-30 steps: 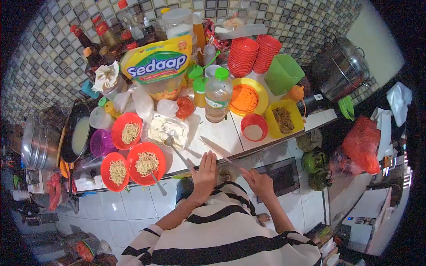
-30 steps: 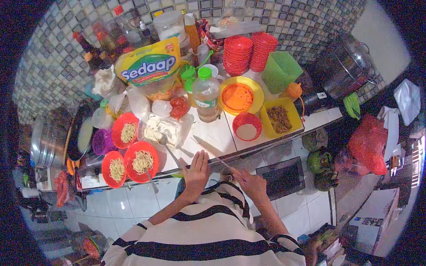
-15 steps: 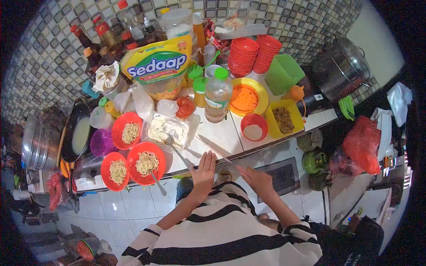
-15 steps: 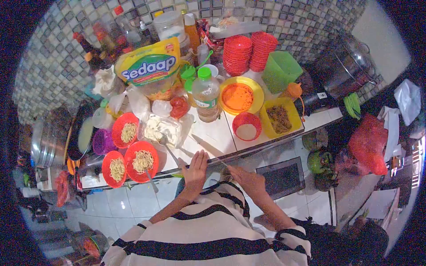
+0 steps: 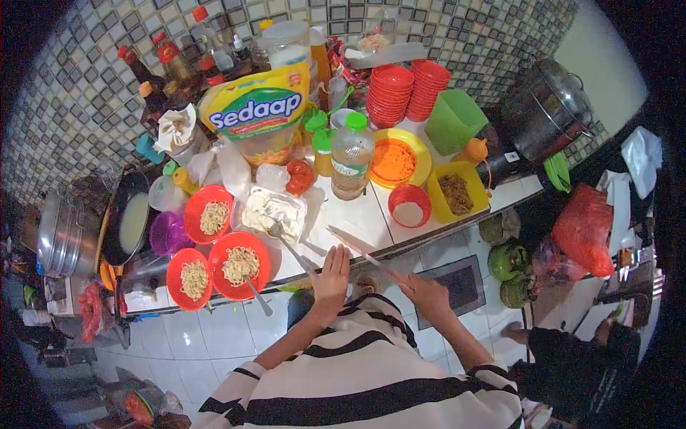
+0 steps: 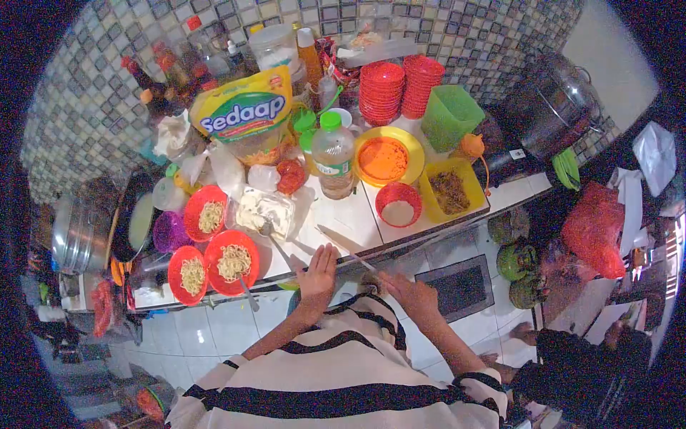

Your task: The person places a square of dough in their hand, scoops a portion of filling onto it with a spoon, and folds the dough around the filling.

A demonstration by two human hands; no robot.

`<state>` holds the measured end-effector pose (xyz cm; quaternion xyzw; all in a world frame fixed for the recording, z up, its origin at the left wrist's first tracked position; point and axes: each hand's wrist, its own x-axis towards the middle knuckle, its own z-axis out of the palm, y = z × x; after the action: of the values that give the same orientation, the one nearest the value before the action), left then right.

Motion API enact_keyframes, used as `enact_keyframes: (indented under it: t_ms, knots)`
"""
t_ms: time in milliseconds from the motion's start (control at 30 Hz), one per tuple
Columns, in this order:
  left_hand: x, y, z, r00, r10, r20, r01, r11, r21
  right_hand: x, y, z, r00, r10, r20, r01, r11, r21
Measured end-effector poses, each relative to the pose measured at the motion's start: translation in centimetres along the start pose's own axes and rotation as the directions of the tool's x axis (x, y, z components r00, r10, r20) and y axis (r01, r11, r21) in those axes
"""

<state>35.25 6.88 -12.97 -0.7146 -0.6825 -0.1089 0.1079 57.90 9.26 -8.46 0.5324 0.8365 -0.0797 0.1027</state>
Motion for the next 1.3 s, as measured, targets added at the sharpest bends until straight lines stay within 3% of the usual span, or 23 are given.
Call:
enact_keyframes:
  t_ms: [33,100,200,433,500,533,600,633,700,733,767,800,833,867,967,1033,1133,1200,1267,1300]
  knots:
    - [0.1,0.0,0.0,1.000,-0.003,-0.002,0.003,1.000,-0.001,-1.1,0.1,-1.2,0.998,-0.018,-0.058,0.017,1.000,-0.019]
    - [0.3,-0.1,-0.2,0.999,-0.051,-0.006,0.049,0.984,-0.174,-1.9,0.1,-2.5,0.992,-0.039,-0.117,0.034,0.999,-0.040]
    - [0.6,-0.8,-0.5,0.999,0.007,-0.046,-0.012,0.994,-0.104,-1.7,-0.1,-3.0,1.000,0.021,0.001,-0.021,0.999,-0.036]
    - [0.8,-1.8,-1.9,0.994,-0.105,0.006,0.099,0.915,-0.391,1.0,-2.3,-3.0,0.999,-0.014,-0.050,0.025,0.975,0.219]
    - [0.8,-2.0,-2.7,0.983,-0.067,-0.174,-0.010,0.913,-0.407,2.0,-2.4,-1.6,0.997,-0.008,-0.071,0.027,0.963,0.270]
    - [0.7,-1.9,-3.0,0.983,-0.066,-0.174,-0.010,0.914,-0.405,2.5,-2.5,-0.8,0.997,0.008,-0.082,0.016,0.960,0.281]
    - [0.2,-1.5,-3.8,0.987,-0.156,0.039,0.158,0.883,-0.442,3.2,-2.7,0.3,0.995,0.020,-0.095,0.009,0.955,0.295]
    - [0.0,-1.3,-4.3,0.987,-0.158,0.037,0.158,0.885,-0.438,3.4,-2.7,0.6,0.989,0.032,-0.147,0.029,0.919,0.394]
    - [-0.2,-1.1,-5.8,0.890,-0.290,0.351,0.455,0.547,-0.703,3.5,-3.0,-0.1,0.979,0.046,-0.197,0.057,0.872,0.487]
    - [-0.2,-1.5,-6.7,0.856,-0.220,0.468,0.514,0.458,-0.725,3.2,-3.3,-1.5,0.975,0.114,-0.191,0.002,0.854,0.520]
    - [-0.5,-1.6,-6.9,0.856,-0.221,0.468,0.514,0.458,-0.725,3.2,-3.3,-2.4,0.966,0.182,-0.182,-0.053,0.833,0.551]
    - [-1.0,-1.6,-7.0,0.786,-0.136,0.603,0.590,-0.122,-0.798,3.5,-3.2,-2.4,0.966,0.182,-0.182,-0.053,0.833,0.550]
    - [-1.4,-1.8,-7.3,0.745,0.021,0.667,0.515,-0.652,-0.556,3.9,-3.0,-2.2,0.939,0.165,-0.301,-0.011,0.891,0.454]
    - [-1.6,-2.3,-7.8,0.751,0.077,0.656,0.496,-0.723,-0.482,4.4,-2.8,-2.0,0.901,0.134,-0.414,0.020,0.938,0.347]
    - [-1.7,-3.3,-10.2,0.724,0.113,0.681,0.502,-0.763,-0.407,6.4,-2.5,-0.8,0.893,0.164,-0.419,-0.027,0.949,0.314]
    - [-2.0,-4.0,-10.7,0.759,0.106,0.642,0.468,-0.775,-0.426,7.6,-2.6,-0.2,0.863,0.123,-0.489,0.028,0.956,0.291]
    - [-3.3,-4.9,-10.3,0.762,0.049,0.645,0.453,-0.752,-0.478,9.2,-2.9,0.6,0.801,0.046,-0.597,0.095,0.975,0.202]
    - [-3.7,-5.1,-10.6,0.755,-0.074,0.652,0.423,-0.705,-0.569,9.6,-3.7,0.3,0.770,0.003,-0.638,0.109,0.985,0.137]
    - [-3.6,-5.5,-11.9,0.744,-0.102,0.660,0.412,-0.707,-0.574,9.3,-5.1,-0.7,0.741,0.057,-0.669,-0.016,0.998,0.067]
    - [-3.5,-5.7,-12.8,0.732,-0.121,0.671,0.411,-0.707,-0.576,9.0,-5.9,-1.2,0.740,0.046,-0.671,-0.005,0.998,0.063]
